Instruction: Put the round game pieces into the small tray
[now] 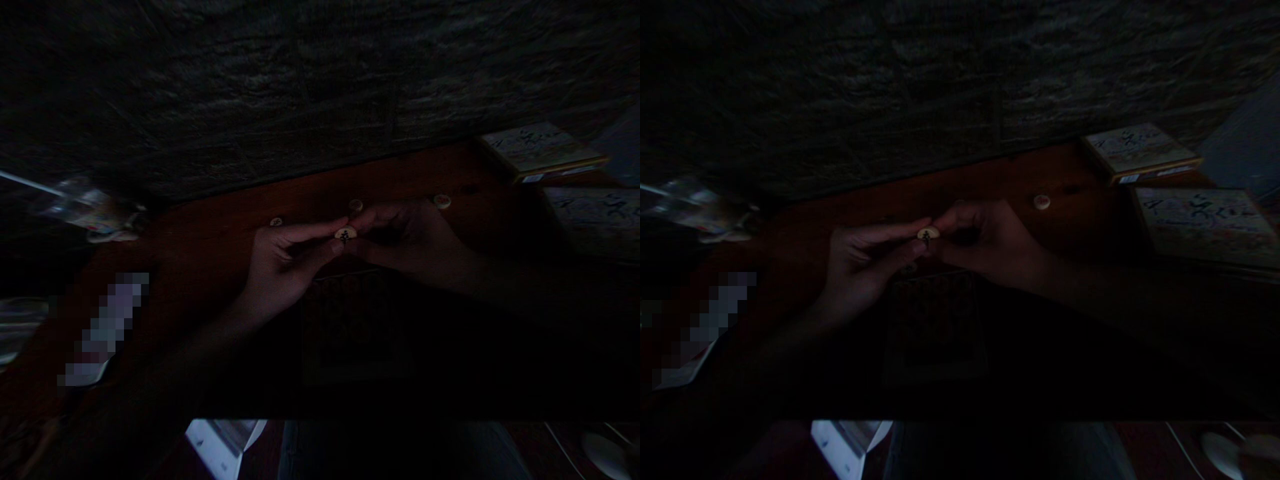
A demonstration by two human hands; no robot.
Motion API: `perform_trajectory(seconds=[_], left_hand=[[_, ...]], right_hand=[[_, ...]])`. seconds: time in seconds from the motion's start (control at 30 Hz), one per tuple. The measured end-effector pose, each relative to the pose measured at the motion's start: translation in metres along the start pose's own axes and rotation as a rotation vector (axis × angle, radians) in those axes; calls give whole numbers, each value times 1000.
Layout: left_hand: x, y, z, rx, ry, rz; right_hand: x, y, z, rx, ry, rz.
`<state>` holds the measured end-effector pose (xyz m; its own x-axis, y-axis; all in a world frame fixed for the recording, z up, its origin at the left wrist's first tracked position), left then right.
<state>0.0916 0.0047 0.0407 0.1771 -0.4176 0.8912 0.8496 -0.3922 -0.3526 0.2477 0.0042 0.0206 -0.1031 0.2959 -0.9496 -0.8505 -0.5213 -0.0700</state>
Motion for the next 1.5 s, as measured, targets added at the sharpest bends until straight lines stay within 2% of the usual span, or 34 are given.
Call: perform_trajectory(seconds=[0.27, 0.4, 0.63, 0.9, 1.13, 1.27, 1.5], left_hand=[[-3, 2, 0, -6, -33, 41], [-7, 6, 2, -42, -58, -34], [-10, 16, 4, -140, -69, -150], [-14, 16, 4, -99, -100, -282], [-23, 7, 3, -30, -157, -242], [-24, 8, 3, -54, -172, -230], [-15, 8, 5, -97, -147, -88]], right_hand=[[-3, -5, -8, 78, -89, -122], [-8, -5, -11, 94, -125, -237], [-19, 2, -16, 46, -195, -481], [-28, -1, -14, 67, -267, -662], [-25, -4, -14, 83, -244, -611], [-24, -3, -15, 79, -227, -614], [-35, 0, -16, 84, -302, -687]])
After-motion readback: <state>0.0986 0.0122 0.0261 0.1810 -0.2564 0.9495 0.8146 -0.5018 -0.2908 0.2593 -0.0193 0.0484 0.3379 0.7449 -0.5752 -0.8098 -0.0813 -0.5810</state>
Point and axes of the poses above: each hand's wrist, its own z-axis towards the middle knuckle, its own y-axis out of the palm, x = y × z, the point moved 9 cm from there along z, towards the middle knuckle, and after that the axes turned 12 degrees about -x, right-handed, at the moved point
